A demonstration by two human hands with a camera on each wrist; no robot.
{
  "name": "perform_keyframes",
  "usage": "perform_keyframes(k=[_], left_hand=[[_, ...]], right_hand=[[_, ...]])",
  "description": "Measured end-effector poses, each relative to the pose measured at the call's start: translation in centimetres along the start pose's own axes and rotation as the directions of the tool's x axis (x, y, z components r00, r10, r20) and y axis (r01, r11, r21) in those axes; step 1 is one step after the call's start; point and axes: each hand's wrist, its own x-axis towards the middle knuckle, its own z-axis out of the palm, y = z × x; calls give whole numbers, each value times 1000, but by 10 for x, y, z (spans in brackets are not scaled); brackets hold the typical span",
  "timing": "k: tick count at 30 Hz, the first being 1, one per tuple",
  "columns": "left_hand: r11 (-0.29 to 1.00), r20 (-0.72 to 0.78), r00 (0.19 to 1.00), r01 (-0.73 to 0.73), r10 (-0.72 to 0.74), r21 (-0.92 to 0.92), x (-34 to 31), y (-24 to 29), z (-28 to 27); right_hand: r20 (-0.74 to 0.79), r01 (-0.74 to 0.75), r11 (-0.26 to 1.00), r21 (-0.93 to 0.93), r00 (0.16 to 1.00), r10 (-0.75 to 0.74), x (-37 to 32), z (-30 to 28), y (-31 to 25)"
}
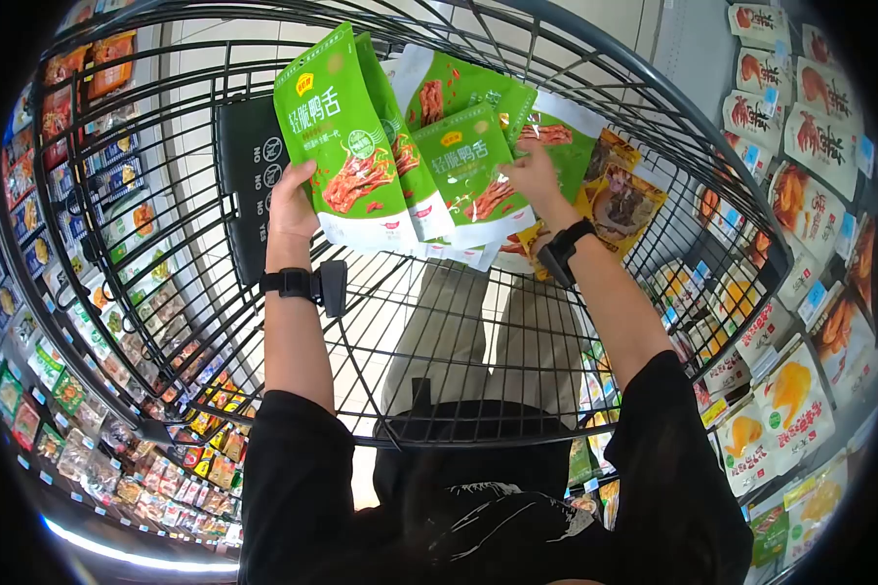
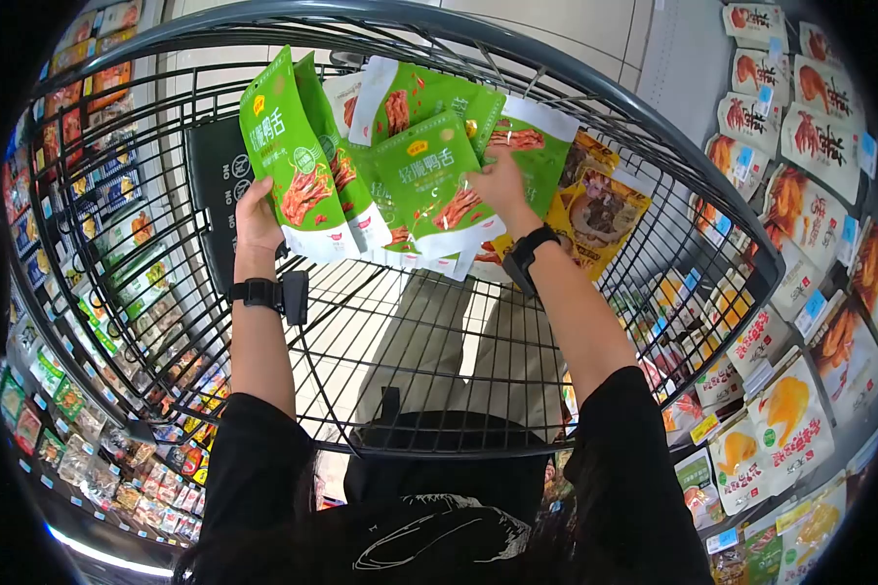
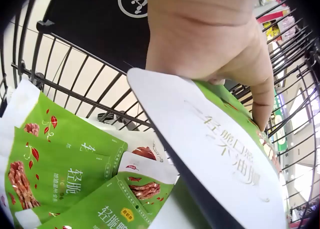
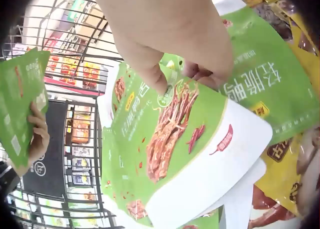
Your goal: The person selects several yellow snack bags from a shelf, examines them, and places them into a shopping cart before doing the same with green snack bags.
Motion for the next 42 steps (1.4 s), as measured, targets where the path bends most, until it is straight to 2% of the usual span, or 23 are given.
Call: perform_keyframes(k=[3, 5, 7, 8, 10, 11, 13, 18, 20, 21, 23, 24, 27, 29, 30, 31, 33, 34, 35, 37, 38, 40, 42], left_hand=[[1000, 2, 1000, -19, 19, -11, -2, 5, -2], [996, 118, 993, -1, 11, -86, -2, 11, -10], [998, 115, 993, -9, 16, -68, -10, 17, -9], [997, 148, 989, -10, 21, -80, -10, 18, -8], [997, 108, 993, -38, 46, -73, -13, 20, 2], [995, 87, 995, -39, 48, -95, -14, 20, 4], [996, 114, 992, -38, 47, -79, -13, 17, 1], [997, 112, 994, 18, -8, -82, -7, 5, -22], [997, 121, 992, 46, -38, -65, -8, 7, -19], [996, 131, 989, 76, -70, -42, -8, 10, -21], [996, 144, 989, 55, -43, -75, -10, 11, -24], [996, 126, 990, 64, -56, -61, -9, 12, -25], [996, 102, 993, 71, -65, -54, -11, 12, -23], [995, 102, 993, 68, -61, -69, -11, 9, -19], [996, 93, 994, 64, -58, -65, -11, 8, -19], [997, 81, 995, 59, -54, -59, -11, 8, -18], [996, 99, 993, 73, -66, -60, -10, 7, -19], [997, 81, 995, 63, -59, -53, -10, 7, -20], [997, 64, 997, 56, -53, -44, -10, 6, -20], [998, 62, 996, 60, -57, -38, -11, 6, -19], [998, 56, 997, 59, -57, -33, -10, 6, -19], [997, 68, 996, 68, -66, -33, -11, 7, -19], [997, 77, 995, 74, -71, -35, -12, 8, -18]], right_hand=[[145, 8, 996, -85, 989, 4, -13, -6, 0], [227, 51, 987, -152, 974, -15, -25, -12, -3], [-74, 92, 969, -231, 991, -112, -37, -17, -2], [-74, 91, 970, -227, 991, -110, -40, -21, 2], [-95, 22, 989, 147, 995, -8, -44, -27, 15], [-99, 23, 988, 152, 995, -8, -50, -28, 9], [204, -147, 858, 492, 978, 50, -64, -30, -7], [376, -301, 758, 578, 923, 80, -69, 34, 20], [139, -172, 960, 222, 980, 144, -69, 61, 23], [139, -176, 957, 233, 979, 146, -72, 71, 19], [-191, 35, 965, -259, 978, -86, -81, 93, 12], [-190, 31, 968, -249, 979, -80, -84, 102, 9], [-250, 98, 983, -153, 959, -134, -89, 114, -7], [67, -218, 955, 203, 976, 208, -92, 115, -19], [95, -218, 949, 226, 975, 202, -94, 113, -27], [91, -218, 949, 226, 975, 202, -95, 117, -30], [51, -161, 777, 609, 985, 164, -98, 133, -33], [-81, -57, 732, 679, 985, 151, -101, 144, -39], [-84, -56, 731, 680, 985, 154, -99, 144, -40], [88, -119, 932, 342, 992, 94, -93, 142, -42], [84, -120, 931, 345, 992, 97, -89, 143, -40], [124, 69, 995, 72, 989, -77, -85, 146, -35], [67, 106, 986, 129, 991, -115, -88, 142, -29]])
